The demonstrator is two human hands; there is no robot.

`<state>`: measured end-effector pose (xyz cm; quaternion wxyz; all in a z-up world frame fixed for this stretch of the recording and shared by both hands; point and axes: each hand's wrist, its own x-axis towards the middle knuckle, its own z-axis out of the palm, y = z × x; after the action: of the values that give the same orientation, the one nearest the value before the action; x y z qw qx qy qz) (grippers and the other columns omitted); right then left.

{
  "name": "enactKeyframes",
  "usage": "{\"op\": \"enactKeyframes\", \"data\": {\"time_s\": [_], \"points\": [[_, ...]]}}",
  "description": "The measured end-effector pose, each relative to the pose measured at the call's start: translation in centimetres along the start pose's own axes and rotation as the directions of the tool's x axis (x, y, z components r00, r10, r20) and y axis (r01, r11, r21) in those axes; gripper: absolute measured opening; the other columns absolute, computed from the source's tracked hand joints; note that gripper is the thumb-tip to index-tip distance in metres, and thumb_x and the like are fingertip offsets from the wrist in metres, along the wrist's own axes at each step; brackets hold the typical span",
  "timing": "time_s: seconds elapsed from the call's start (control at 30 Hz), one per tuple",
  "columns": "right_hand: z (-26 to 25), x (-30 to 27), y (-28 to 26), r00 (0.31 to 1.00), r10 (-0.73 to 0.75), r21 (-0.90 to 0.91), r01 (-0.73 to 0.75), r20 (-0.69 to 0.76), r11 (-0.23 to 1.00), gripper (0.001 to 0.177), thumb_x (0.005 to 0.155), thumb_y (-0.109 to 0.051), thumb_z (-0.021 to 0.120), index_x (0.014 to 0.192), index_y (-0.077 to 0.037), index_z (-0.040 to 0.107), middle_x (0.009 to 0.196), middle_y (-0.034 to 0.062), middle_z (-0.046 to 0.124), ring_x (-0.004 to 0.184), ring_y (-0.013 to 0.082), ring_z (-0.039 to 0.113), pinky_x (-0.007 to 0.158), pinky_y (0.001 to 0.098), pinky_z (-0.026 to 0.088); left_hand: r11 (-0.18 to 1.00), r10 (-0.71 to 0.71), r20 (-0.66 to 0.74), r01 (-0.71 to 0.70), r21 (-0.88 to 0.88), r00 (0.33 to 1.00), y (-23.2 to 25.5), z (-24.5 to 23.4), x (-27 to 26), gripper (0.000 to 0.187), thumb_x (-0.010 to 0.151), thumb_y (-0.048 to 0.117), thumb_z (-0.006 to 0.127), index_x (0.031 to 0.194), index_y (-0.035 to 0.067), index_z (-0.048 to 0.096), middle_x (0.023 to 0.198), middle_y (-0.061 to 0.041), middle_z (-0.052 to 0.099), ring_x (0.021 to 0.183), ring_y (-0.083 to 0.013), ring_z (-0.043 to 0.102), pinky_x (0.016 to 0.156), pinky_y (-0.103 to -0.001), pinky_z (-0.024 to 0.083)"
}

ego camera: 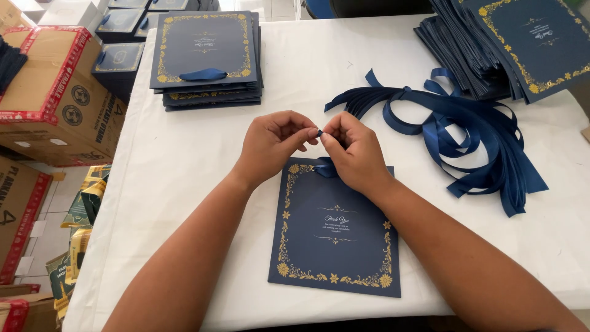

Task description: The person is tying blue satin ribbons into bows on decorative blue envelopes or invitations.

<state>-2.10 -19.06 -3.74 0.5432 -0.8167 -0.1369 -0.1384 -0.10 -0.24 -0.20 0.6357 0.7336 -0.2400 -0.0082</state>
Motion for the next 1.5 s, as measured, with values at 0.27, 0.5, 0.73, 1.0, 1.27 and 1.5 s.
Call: {"op": "enactKeyframes", "data": {"time_s": [0.27, 0.5, 0.73, 1.0, 1.27, 1.5], "points": [[0.1, 0.1, -0.5, 0.998, 0.048, 0.068, -0.045, -0.042, 0.997, 0.007, 0.097, -0.011, 0.062, 0.093, -0.005, 0.064, 0.065, 0.0039, 0.057, 0.058, 0.0106, 0.056, 0.055, 0.024, 0.048, 0.997, -0.05, 0.005, 0.05, -0.059, 0.999, -0.2, 0.1, 0.3, 0.008, 0.096, 0.01, 0.07, 0.099, 0.004, 0.073, 0.082, -0.01, 0.075, 0.075, -0.0147, 0.072, 0.075, -0.028, 0.063], [0.3, 0.3, -1.0, 0.997, 0.069, 0.133, -0.063, -0.038, 0.989, 0.009, 0.098, -0.01, 0.062, 0.097, -0.003, 0.066, 0.064, 0.0016, 0.054, 0.06, 0.0076, 0.054, 0.056, 0.0208, 0.048, 0.997, -0.062, 0.014, 0.062, -0.047, 0.998, -0.7, 0.1, 0.4, 0.009, 0.098, 0.011, 0.068, 0.098, 0.003, 0.07, 0.085, -0.012, 0.075, 0.078, -0.0162, 0.073, 0.076, -0.029, 0.063], [0.8, 0.3, 0.2, 0.995, 0.101, 0.172, -0.095, -0.026, 0.98, 0.011, 0.1, -0.01, 0.064, 0.098, -0.001, 0.07, 0.059, -0.002, 0.046, 0.056, 0.0051, 0.046, 0.055, 0.0194, 0.044, 0.996, -0.076, 0.002, 0.076, -0.038, 0.997, -0.9, -0.2, 0.6, 0.007, 0.099, 0.011, 0.067, 0.098, 0.005, 0.07, 0.085, -0.01, 0.074, 0.077, -0.0154, 0.072, 0.075, -0.028, 0.063], [0.9, 0.3, 0.1, 0.992, 0.119, 0.211, -0.109, -0.034, 0.971, 0.013, 0.1, -0.012, 0.064, 0.098, -0.001, 0.071, 0.057, -0.0021, 0.049, 0.055, 0.0039, 0.048, 0.054, 0.0194, 0.043, 1.0, -0.009, 0.03, 0.01, -0.011, 1.0, -0.5, -0.7, 0.2, 0.029, 0.088, 0.003, 0.078, 0.115, 0.004, 0.069, 0.097, -0.01, 0.075, 0.089, -0.0159, 0.072, 0.082, -0.029, 0.06], [0.0, 0.5, 0.2, 0.991, 0.121, 0.277, -0.134, 0.063, 0.952, 0.011, 0.096, -0.006, 0.062, 0.091, 0.0, 0.07, 0.061, 0.0061, 0.061, 0.053, 0.008, 0.055, 0.051, 0.0205, 0.046, 0.959, 0.238, 0.032, -0.24, 0.154, 0.971, -1.1, -0.4, 0.0, 0.017, 0.085, 0.002, 0.081, 0.102, 0.005, 0.078, 0.092, -0.011, 0.075, 0.084, -0.0207, 0.075, 0.076, -0.029, 0.061], [-0.2, 0.7, 0.3, 0.995, 0.06, 0.179, -0.073, 0.074, 0.981, 0.01, 0.096, -0.007, 0.062, 0.09, -0.001, 0.068, 0.062, 0.0063, 0.059, 0.056, 0.0095, 0.054, 0.053, 0.0224, 0.047, 0.957, 0.268, 0.027, -0.269, 0.107, 0.963, -1.4, -1.0, 0.2, 0.016, 0.083, -0.001, 0.081, 0.099, 0.003, 0.078, 0.089, -0.01, 0.075, 0.08, -0.0188, 0.075, 0.074, -0.027, 0.063]]}}
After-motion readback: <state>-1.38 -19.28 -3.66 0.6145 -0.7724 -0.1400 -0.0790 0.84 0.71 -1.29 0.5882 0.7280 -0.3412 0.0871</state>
